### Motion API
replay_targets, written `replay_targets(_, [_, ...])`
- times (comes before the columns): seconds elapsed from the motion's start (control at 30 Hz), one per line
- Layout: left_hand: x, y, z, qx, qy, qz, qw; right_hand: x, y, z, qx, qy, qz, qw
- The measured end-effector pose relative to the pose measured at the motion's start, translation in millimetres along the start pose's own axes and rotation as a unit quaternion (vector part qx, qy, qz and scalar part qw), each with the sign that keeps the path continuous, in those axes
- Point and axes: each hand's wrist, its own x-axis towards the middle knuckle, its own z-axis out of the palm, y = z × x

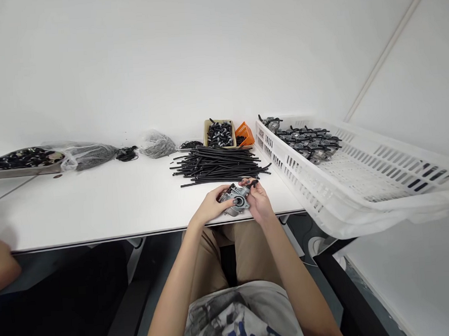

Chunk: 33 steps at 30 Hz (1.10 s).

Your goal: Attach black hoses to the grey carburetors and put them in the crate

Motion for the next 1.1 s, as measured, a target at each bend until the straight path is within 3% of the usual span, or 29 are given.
replay_targets(0.3, [0, 1, 0.4, -0.016, 0.0, 0.001, 1.0, -1, -1, 1, 0.018, -0.014, 0.007, 1.0])
replay_targets(0.6, [-2, 1, -0.5, -0.027, -0.009, 0.008, 1.0, -3, -11, 0, 0.052, 0.011, 0.029, 0.998])
replay_targets(0.9, [-5, 2, -0.4, -0.026, -0.004, 0.002, 1.0, 2, -8, 3, 0.0, 0.028, 0.077, 0.997])
replay_targets(1.1, [-6, -1, -0.1, -0.013, 0.067, -0.029, 0.997, 4, -2, 2, 0.011, 0.056, 0.073, 0.996])
